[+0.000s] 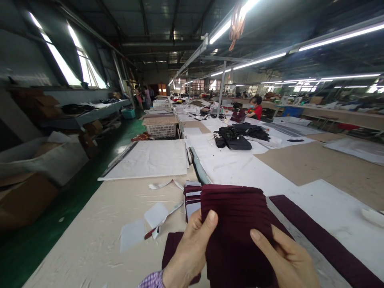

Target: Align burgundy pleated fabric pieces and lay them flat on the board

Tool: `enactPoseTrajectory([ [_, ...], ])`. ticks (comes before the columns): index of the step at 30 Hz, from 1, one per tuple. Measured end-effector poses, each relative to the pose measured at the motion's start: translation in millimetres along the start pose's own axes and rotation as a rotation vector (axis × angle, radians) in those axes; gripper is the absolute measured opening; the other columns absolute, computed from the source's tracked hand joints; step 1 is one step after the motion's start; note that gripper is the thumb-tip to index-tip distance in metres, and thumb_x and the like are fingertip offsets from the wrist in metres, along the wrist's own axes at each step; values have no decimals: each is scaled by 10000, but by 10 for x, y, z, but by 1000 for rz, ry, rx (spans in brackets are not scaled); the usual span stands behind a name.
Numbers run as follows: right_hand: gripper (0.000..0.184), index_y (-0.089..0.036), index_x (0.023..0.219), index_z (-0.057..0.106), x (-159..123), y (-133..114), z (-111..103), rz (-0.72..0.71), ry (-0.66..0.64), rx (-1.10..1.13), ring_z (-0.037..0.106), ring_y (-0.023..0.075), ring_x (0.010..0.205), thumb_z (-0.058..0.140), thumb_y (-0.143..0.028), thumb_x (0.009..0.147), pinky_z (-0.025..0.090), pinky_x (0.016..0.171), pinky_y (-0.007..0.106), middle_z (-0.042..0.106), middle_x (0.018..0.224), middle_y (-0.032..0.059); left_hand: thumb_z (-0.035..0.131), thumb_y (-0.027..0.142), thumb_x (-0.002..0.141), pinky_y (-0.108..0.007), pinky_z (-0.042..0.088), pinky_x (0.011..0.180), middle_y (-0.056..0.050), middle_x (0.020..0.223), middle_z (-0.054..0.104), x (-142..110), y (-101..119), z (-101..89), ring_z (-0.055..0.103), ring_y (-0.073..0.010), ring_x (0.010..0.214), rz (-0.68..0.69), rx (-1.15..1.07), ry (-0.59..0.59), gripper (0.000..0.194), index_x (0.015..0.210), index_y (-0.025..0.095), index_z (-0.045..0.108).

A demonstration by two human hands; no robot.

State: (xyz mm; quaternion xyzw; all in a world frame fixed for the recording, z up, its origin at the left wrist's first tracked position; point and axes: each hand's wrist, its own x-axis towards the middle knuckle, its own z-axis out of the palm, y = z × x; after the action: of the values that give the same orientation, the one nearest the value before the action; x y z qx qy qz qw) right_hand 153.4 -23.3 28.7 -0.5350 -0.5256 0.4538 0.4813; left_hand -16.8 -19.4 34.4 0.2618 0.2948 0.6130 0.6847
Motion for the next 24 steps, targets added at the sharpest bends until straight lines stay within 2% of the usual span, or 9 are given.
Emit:
enactPoseTrajectory([
  [2, 321, -303, 1054, 722, -6, -2, -6, -7, -28, -7, 699, 270, 926, 683, -409, 754, 573, 848, 350, 753, 1003, 2, 596, 465, 819, -374, 401, 1039, -60, 1095, 720, 12, 46, -22, 599, -239, 1122, -21, -88, 22, 362, 1049, 207, 703],
  [4, 330, -283, 1069, 717, -15, -18, 4, -6, -44, -11, 688, 279, 966, 672, -412, 769, 561, 876, 371, 751, 1010, 18, 551, 486, 838, -394, 378, 1061, -78, 1143, 697, 38, 114, -28, 558, -256, 1177, -25, -150, 4, 427, 1105, 177, 676],
  [11, 358, -230, 1063, 717, -40, -54, 38, 27, -68, 5, 693, 284, 942, 670, -430, 770, 528, 930, 407, 743, 1020, 58, 584, 298, 832, -380, 355, 1070, -66, 1048, 730, 128, 250, -11, 579, -251, 1141, -25, -163, 97, 265, 1008, 145, 711],
  [18, 362, -240, 1112, 687, -29, 8, -25, 36, -140, 14, 680, 261, 972, 636, -435, 811, 533, 911, 353, 717, 1093, 56, 545, 288, 841, -424, 416, 1005, -95, 975, 747, 125, 245, -14, 654, -267, 987, -99, -204, 38, 286, 991, 107, 710],
  [24, 363, -219, 1075, 707, -46, -9, 18, 98, -76, 80, 662, 261, 1005, 678, -424, 776, 520, 906, 310, 722, 1076, 55, 508, 305, 869, -428, 377, 1047, -105, 1005, 742, 123, 275, 17, 638, -276, 1035, -122, -212, 39, 331, 1044, 90, 689],
])
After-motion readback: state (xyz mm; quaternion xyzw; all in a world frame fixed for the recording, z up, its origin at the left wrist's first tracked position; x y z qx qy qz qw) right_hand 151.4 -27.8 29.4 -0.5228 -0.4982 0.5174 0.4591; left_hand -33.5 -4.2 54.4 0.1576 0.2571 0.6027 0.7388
